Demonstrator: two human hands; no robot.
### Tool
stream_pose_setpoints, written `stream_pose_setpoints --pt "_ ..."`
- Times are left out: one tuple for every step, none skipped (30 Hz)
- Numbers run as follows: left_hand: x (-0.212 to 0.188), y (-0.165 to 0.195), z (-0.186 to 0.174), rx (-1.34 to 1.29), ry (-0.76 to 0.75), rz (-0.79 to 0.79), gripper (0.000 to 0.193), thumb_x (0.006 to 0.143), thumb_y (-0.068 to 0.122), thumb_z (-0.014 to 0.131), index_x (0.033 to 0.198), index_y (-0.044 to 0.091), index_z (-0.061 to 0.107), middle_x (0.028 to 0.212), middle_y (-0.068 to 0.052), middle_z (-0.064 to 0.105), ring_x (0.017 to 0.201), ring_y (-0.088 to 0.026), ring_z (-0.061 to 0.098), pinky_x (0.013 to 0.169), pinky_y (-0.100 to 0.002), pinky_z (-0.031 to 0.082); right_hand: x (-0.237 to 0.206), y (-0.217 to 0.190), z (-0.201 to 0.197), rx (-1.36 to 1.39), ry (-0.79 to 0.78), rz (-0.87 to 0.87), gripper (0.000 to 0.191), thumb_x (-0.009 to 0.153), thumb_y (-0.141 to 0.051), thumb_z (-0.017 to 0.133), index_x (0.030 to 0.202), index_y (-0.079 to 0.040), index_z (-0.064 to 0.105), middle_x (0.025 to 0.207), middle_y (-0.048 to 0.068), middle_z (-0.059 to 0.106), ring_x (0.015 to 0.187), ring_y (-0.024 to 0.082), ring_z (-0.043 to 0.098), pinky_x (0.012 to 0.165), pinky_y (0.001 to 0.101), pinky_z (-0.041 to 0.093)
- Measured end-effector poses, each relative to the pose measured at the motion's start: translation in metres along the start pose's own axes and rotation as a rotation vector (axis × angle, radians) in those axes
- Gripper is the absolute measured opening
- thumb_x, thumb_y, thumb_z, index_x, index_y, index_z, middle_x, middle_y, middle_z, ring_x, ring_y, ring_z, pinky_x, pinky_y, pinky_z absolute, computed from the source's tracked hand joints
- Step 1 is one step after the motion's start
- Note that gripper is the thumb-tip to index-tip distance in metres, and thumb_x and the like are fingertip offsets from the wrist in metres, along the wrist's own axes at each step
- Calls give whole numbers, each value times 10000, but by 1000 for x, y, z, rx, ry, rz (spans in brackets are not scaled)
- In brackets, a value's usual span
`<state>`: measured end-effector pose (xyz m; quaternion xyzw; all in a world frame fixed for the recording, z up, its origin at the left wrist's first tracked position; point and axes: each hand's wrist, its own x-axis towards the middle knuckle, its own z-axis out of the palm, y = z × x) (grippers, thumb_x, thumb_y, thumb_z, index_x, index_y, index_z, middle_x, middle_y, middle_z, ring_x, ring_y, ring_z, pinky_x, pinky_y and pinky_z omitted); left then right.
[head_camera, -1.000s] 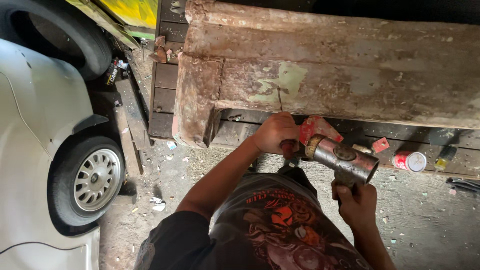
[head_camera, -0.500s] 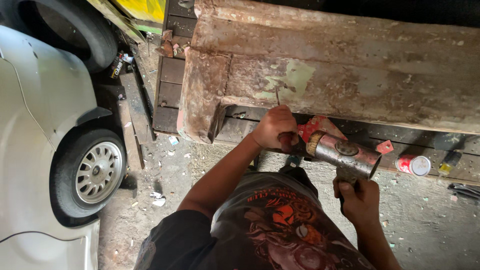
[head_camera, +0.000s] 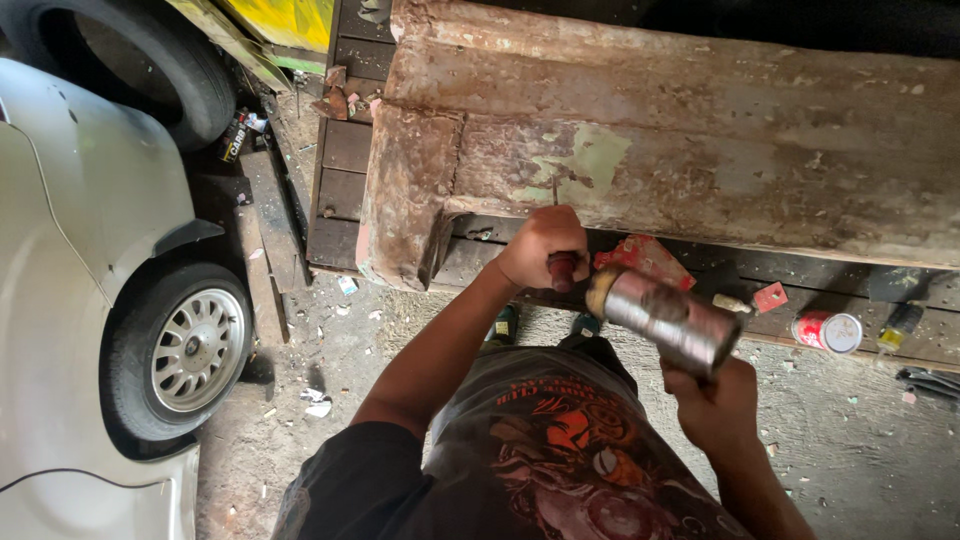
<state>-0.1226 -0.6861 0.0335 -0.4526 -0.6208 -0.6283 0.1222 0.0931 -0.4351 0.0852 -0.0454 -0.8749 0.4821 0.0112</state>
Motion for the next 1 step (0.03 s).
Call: stream_pose_setpoints --pt "0 0 0 -5 -4 5 201 642 55 796 725 106 619 720 -47 639 697 -277 640 700 -390 506 -1 -2 0 -103 30 -159 325 894 -234 692 1132 -14 665 908 114 710 812 184 697 729 270 560"
